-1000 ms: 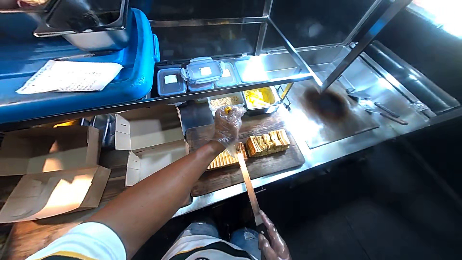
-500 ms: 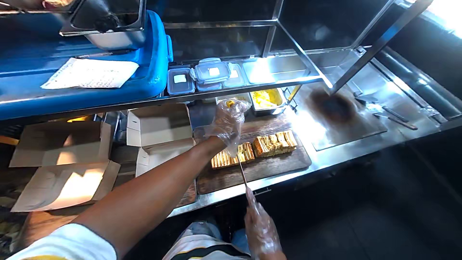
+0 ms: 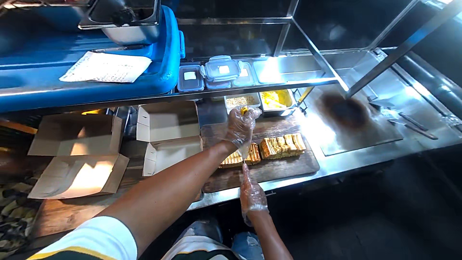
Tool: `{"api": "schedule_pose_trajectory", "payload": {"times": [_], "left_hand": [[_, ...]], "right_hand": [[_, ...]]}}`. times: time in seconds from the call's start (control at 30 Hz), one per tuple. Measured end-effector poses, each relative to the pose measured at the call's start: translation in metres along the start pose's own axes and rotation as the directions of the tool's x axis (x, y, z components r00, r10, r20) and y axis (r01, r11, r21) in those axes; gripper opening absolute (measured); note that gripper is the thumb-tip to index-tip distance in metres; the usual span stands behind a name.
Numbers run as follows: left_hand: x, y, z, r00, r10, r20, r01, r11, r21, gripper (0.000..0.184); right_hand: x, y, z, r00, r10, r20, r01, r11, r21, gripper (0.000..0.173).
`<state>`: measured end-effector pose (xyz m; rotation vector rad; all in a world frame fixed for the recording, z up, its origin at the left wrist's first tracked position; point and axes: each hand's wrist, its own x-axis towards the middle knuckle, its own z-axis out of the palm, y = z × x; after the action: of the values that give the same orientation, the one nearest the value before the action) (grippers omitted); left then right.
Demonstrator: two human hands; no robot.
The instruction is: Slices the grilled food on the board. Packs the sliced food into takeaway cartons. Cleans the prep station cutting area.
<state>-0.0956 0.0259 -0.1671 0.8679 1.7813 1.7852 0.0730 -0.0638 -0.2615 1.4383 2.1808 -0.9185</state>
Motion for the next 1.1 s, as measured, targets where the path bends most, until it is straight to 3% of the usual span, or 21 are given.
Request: {"api": "schedule_pose_trajectory", "payload": {"times": [0.07,0.13,0.23,0.33,0.4,0.47,0.57,0.63,0.73,0.8,0.87,0.97,1.1], "left_hand": [[0.003,-0.003,-0.002,1.0,0.022,-0.01,-0.022,1.0,0.007,0.014],[0.007,-0.007,-0.002,0.999,-0.02,-0.041,0.016,0.996,-0.093,0.018],[0.003,-0.006,-0.001,0.999,-0.022,-0.039,0.018,0.993,-0.12,0.018],[-0.006,-0.001,0.003,0.998,0.052,-0.039,-0.054,0.997,-0.06,0.016],[-0.008,0.001,0.005,0.994,0.104,-0.013,-0.104,0.995,-0.01,0.015],[-0.006,0.001,0.004,0.996,0.091,0.003,-0.091,0.995,-0.041,0.015],[-0.004,-0.001,-0.002,1.0,0.024,0.002,-0.023,0.992,-0.124,0.018],[-0.003,-0.005,-0.005,1.0,-0.009,0.004,0.009,0.987,-0.158,0.018],[-0.002,-0.011,-0.006,0.999,-0.043,0.018,0.045,0.976,-0.213,0.019],[0.002,-0.001,-0.006,0.986,-0.136,0.097,0.154,0.967,-0.205,0.019],[0.011,0.022,-0.006,0.962,-0.204,0.181,0.236,0.956,-0.176,0.021],[0.02,0.067,-0.022,0.976,-0.037,0.214,0.092,0.964,-0.25,0.025],[0.014,0.062,-0.037,0.981,-0.071,0.179,0.108,0.973,-0.203,0.024]], "right_hand": [[-0.039,0.02,0.008,1.0,-0.009,-0.026,0.009,1.0,-0.017,0.067],[-0.077,0.039,0.017,1.0,0.011,-0.028,-0.011,1.0,0.007,0.069],[-0.04,0.033,0.026,0.997,-0.041,-0.062,0.042,0.999,0.007,0.066],[0.018,0.005,0.009,0.999,-0.017,0.038,0.017,1.0,-0.016,0.071],[0.003,0.017,0.018,0.999,-0.03,0.015,0.031,0.999,-0.03,0.073],[-0.053,0.055,0.041,0.999,-0.033,-0.043,0.032,0.999,-0.003,0.069],[-0.136,0.126,0.073,0.979,-0.121,-0.162,0.151,0.971,0.185,0.059],[-0.154,0.151,0.075,0.945,-0.21,-0.249,0.294,0.88,0.372,0.055],[-0.145,0.134,0.058,0.955,-0.2,-0.22,0.296,0.717,0.631,0.057],[-0.129,0.122,0.062,0.97,-0.162,-0.182,0.244,0.664,0.707,0.061],[-0.129,0.114,0.058,0.972,-0.149,-0.18,0.23,0.746,0.626,0.062],[-0.145,0.105,0.049,0.938,-0.222,-0.267,0.314,0.87,0.381,0.058],[-0.144,0.082,0.046,0.927,-0.243,-0.285,0.308,0.928,0.21,0.061]]}}
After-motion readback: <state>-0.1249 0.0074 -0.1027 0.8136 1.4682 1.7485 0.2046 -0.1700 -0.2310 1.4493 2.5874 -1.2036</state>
